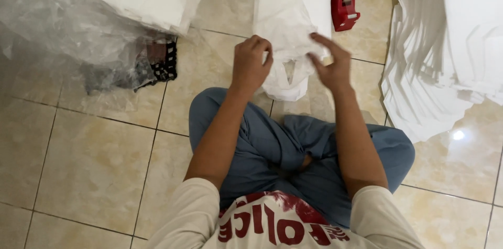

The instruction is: Packing white plastic shopping bags into clear plastic sleeves while sitting on the floor.

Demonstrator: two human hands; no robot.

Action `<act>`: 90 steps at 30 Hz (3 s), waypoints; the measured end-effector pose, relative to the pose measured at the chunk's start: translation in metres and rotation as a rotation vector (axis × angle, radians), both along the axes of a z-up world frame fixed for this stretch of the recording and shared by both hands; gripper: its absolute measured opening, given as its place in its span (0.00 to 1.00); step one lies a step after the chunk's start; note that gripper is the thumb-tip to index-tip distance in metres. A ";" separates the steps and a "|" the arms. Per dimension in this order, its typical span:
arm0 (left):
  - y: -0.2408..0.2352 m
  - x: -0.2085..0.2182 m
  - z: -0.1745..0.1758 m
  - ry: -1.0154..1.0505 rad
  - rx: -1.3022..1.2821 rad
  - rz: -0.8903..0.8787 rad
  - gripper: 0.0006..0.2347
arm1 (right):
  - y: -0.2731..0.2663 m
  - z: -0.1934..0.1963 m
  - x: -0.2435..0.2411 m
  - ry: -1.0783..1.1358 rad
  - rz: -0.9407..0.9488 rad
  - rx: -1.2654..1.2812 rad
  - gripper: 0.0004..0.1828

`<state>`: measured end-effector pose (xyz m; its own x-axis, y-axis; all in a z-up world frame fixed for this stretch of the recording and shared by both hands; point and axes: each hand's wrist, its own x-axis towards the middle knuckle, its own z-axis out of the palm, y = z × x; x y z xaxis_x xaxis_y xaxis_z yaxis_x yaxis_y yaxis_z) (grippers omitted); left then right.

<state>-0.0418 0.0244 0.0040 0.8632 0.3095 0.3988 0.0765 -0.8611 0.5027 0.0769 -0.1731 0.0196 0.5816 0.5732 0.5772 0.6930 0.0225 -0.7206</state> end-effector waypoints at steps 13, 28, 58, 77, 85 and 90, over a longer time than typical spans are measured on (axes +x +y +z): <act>0.021 -0.014 0.032 -0.047 -0.430 0.046 0.04 | -0.020 -0.178 0.095 0.521 -0.506 -0.510 0.21; 0.024 -0.001 0.025 -0.016 -0.435 0.030 0.04 | -0.012 -0.137 0.096 0.318 -0.599 -0.591 0.11; 0.032 -0.002 0.019 -0.416 -0.627 0.168 0.03 | -0.064 -0.054 0.088 1.251 -0.248 0.557 0.33; 0.030 0.034 0.035 -0.437 -0.534 0.115 0.06 | -0.014 -0.001 -0.039 1.416 -0.247 0.895 0.42; 0.032 0.042 0.029 -0.383 -0.562 0.121 0.06 | -0.008 -0.041 -0.123 1.387 -0.422 0.698 0.39; 0.036 0.044 0.024 -0.383 -0.584 0.111 0.07 | 0.006 -0.066 -0.163 1.380 -0.484 0.693 0.30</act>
<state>0.0023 0.0599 0.0284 0.6463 0.6432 0.4106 -0.1269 -0.4400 0.8890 -0.0860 -0.1672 -0.0468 0.8889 0.0565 -0.4547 -0.4013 0.5748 -0.7131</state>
